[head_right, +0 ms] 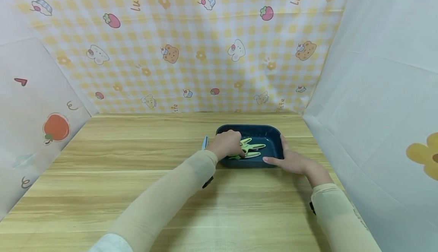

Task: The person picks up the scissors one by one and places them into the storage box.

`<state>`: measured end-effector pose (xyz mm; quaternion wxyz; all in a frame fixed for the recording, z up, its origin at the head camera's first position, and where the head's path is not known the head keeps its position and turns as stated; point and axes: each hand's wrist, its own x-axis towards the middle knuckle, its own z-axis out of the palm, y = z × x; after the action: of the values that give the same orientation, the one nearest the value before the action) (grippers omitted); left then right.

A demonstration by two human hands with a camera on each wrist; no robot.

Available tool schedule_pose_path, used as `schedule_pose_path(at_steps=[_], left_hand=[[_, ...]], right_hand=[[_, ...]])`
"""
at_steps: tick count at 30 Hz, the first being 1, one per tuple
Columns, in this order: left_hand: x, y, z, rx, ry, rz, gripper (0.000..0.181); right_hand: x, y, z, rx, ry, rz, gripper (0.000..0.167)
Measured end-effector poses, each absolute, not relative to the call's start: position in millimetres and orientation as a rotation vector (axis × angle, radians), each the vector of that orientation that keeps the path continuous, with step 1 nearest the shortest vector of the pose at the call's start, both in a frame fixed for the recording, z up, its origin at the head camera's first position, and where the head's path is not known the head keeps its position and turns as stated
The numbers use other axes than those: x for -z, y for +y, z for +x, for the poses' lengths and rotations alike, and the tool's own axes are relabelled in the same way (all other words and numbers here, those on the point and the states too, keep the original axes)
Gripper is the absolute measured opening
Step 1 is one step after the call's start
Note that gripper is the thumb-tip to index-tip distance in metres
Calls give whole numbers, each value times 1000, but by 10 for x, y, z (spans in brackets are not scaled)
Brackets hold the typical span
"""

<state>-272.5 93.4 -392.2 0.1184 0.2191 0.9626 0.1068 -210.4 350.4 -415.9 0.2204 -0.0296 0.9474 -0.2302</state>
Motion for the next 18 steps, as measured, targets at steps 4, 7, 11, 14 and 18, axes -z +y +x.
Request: schedule_pose_path(at_steps=[4,7,11,14,18], left_hand=[[3937,929,-2720,-309,2824,644,25],[3925,927,-2717,-324,2834,653,22],[3876,924,-2716,-345,2834,666,21],[3823,914,-2723,-344,2829,665,24],[3754,884,-2767,-321,2837,665,29]], right_hand=[[4155,3501,-2104,635,2624,-90,128],[4152,3500,-2101,636,2623,-92,127],[4150,3499,-2100,633,2622,-91,127],[4151,3497,-2099,635,2623,-90,128],[4152,3495,-2096,632,2626,-90,128]])
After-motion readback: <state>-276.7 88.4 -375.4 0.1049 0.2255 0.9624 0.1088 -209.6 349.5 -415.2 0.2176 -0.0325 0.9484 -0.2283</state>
